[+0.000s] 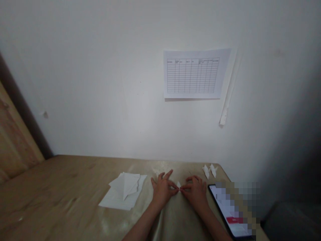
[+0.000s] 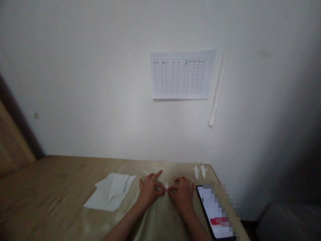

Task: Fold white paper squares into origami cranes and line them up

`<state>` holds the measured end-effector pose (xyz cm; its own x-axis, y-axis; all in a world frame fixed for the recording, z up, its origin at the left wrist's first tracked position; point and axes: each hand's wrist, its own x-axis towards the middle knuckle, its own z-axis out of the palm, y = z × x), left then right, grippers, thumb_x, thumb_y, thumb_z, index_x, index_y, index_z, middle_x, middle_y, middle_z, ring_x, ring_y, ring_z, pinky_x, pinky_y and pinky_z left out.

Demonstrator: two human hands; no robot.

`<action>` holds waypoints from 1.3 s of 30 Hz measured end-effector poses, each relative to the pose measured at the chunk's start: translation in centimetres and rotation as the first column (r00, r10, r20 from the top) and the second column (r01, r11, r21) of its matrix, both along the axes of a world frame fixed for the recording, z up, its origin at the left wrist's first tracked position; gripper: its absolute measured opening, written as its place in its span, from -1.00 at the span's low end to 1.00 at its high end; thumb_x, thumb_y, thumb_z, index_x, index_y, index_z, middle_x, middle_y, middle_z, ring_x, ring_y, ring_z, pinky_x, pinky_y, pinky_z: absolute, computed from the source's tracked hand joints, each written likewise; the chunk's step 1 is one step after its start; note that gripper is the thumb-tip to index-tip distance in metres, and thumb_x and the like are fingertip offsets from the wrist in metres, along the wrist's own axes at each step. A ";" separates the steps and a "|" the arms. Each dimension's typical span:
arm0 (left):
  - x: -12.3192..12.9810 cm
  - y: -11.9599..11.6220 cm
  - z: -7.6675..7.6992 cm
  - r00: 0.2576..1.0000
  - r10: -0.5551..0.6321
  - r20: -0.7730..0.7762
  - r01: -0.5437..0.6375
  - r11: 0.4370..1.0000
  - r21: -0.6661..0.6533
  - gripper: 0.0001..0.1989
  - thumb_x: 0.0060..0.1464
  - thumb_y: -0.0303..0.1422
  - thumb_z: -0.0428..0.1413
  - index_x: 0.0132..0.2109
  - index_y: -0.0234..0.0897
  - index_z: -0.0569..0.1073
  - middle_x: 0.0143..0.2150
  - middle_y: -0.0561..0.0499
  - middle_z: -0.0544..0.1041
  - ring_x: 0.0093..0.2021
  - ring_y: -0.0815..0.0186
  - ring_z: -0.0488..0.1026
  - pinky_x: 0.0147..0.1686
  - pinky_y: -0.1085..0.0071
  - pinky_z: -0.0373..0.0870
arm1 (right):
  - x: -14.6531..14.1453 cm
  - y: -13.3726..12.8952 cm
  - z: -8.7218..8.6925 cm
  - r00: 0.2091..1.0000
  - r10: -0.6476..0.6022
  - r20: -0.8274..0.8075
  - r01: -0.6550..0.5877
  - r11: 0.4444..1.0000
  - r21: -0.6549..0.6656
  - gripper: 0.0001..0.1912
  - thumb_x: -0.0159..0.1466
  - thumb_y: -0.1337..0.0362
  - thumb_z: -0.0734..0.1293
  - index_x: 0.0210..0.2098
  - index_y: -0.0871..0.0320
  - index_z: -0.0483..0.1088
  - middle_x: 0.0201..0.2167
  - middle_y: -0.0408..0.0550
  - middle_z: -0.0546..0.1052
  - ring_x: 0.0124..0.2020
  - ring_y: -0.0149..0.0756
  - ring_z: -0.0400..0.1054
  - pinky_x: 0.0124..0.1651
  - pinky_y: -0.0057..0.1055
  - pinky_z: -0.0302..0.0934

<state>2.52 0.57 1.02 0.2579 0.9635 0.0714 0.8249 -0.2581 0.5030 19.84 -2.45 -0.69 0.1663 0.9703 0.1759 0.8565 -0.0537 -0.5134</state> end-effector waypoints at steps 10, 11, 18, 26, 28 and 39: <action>-0.1 0.2 -0.4 1.000 0.019 -0.013 -0.020 1.000 -0.012 -0.78 -0.04 -0.12 0.29 -0.18 0.30 0.63 0.45 0.34 0.13 0.43 -0.16 -0.01 0.22 -0.50 -0.48 | -0.1 -0.6 0.9 1.000 0.027 0.006 -0.026 0.999 -0.044 -0.85 0.19 0.10 0.43 -0.23 -0.27 0.61 0.12 -0.06 0.47 0.30 0.08 0.11 0.32 0.27 -0.20; -0.1 0.2 -0.4 1.000 0.020 -0.019 -0.021 1.000 -0.017 -0.77 -0.04 -0.12 0.29 -0.17 0.31 0.63 0.45 0.33 0.13 0.43 -0.17 -0.01 0.22 -0.51 -0.49 | 0.0 -0.5 0.9 1.000 0.021 0.013 -0.021 0.998 -0.063 -0.84 0.19 0.10 0.43 -0.23 -0.29 0.60 0.13 -0.08 0.46 0.30 0.09 0.10 0.32 0.28 -0.21; -0.6 0.4 -0.3 0.998 0.004 -0.057 -0.006 0.999 -0.033 -0.70 -0.02 -0.04 0.27 -0.07 0.39 0.57 0.45 0.32 0.14 0.44 -0.17 -0.03 0.22 -0.50 -0.54 | 0.2 -0.1 0.4 0.998 0.025 0.058 -0.019 0.993 -0.114 -0.77 0.23 0.07 0.38 -0.11 -0.30 0.57 0.23 -0.10 0.38 0.35 0.08 0.04 0.34 0.22 -0.17; -0.5 0.4 -0.6 0.994 0.010 -0.113 -0.011 1.000 -0.007 -0.63 0.00 0.00 0.24 0.01 0.43 0.52 0.47 0.25 0.11 0.45 -0.21 -0.05 0.23 -0.50 -0.50 | 0.0 -0.1 -0.4 0.991 0.047 0.128 -0.029 0.990 -0.138 -0.68 0.30 0.01 0.31 0.04 -0.47 0.42 0.32 -0.19 0.28 0.40 0.10 -0.08 0.32 0.37 -0.28; -0.5 0.5 -0.6 0.993 0.012 -0.118 -0.012 1.000 0.006 -0.60 0.00 0.00 0.23 0.04 0.44 0.49 0.47 0.23 0.11 0.45 -0.21 -0.05 0.23 -0.51 -0.49 | -0.1 -0.2 -0.6 0.990 0.050 0.133 -0.032 0.990 -0.138 -0.67 0.31 0.03 0.30 0.06 -0.46 0.41 0.33 -0.17 0.27 0.41 0.11 -0.08 0.31 0.38 -0.28; -0.6 0.6 -0.8 0.991 0.002 -0.134 -0.001 1.000 0.005 -0.54 0.01 0.01 0.23 0.10 0.43 0.45 0.46 0.19 0.14 0.45 -0.18 -0.05 0.25 -0.47 -0.49 | -0.4 -0.2 -1.2 0.993 0.030 0.116 -0.024 0.998 -0.056 -0.62 0.29 0.14 0.31 0.09 -0.29 0.44 0.29 -0.07 0.31 0.39 0.06 -0.04 0.33 0.32 -0.29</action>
<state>1.92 1.14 0.21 0.2644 0.9635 0.0414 0.8852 -0.2595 0.3861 19.40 -2.64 -1.85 0.1215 0.9827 0.1398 0.9118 -0.0548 -0.4070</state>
